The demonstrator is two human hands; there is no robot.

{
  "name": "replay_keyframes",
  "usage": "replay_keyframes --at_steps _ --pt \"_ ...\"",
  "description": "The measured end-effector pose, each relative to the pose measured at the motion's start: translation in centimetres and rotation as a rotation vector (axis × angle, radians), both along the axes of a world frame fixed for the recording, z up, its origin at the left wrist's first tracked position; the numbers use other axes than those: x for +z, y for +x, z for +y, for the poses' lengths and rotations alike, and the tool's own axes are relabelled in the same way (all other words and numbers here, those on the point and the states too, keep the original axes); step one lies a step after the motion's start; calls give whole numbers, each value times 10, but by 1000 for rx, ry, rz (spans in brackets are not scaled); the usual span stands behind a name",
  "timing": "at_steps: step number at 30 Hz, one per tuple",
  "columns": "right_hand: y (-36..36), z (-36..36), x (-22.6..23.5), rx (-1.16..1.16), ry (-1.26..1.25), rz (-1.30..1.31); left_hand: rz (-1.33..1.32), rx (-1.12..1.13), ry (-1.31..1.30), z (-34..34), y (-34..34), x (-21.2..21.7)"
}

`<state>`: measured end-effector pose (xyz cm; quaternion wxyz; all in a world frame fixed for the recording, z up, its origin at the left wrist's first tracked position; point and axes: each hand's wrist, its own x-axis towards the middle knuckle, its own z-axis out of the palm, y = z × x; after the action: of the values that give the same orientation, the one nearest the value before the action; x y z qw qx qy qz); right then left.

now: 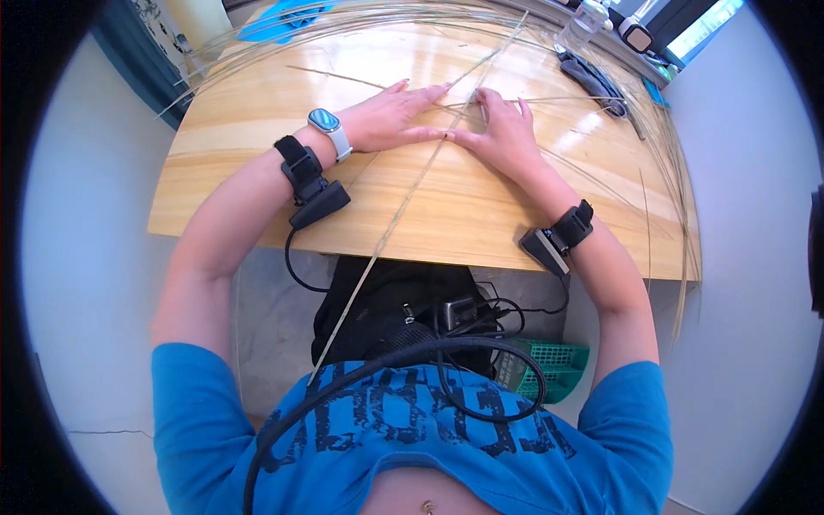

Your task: Weaving thin bamboo strips together on a table to form a base structure.

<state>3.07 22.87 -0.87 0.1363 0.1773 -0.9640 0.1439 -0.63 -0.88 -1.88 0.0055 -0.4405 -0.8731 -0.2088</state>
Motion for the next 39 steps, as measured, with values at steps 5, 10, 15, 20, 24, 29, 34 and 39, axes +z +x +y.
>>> replay_keyframes --at_steps 5,10,15,20,24,29,34,39 --pt "-1 10 -10 133 8 141 83 -38 -100 1 -2 -3" --pt "5 8 -1 64 -16 18 70 -49 -99 -1 -1 -2" --pt "3 9 -5 57 -44 -15 58 -53 -98 -1 -1 -2" --pt "3 11 -10 27 82 84 58 -57 -77 0 1 -2" --pt "5 10 -11 6 57 43 45 -67 -81 0 0 0" --pt "-2 17 -8 120 53 64 46 -68 -87 2 1 1" --pt "-2 21 -9 194 19 153 41 -67 -76 3 3 1" --pt "0 24 0 282 -24 134 42 -69 -68 3 3 1"
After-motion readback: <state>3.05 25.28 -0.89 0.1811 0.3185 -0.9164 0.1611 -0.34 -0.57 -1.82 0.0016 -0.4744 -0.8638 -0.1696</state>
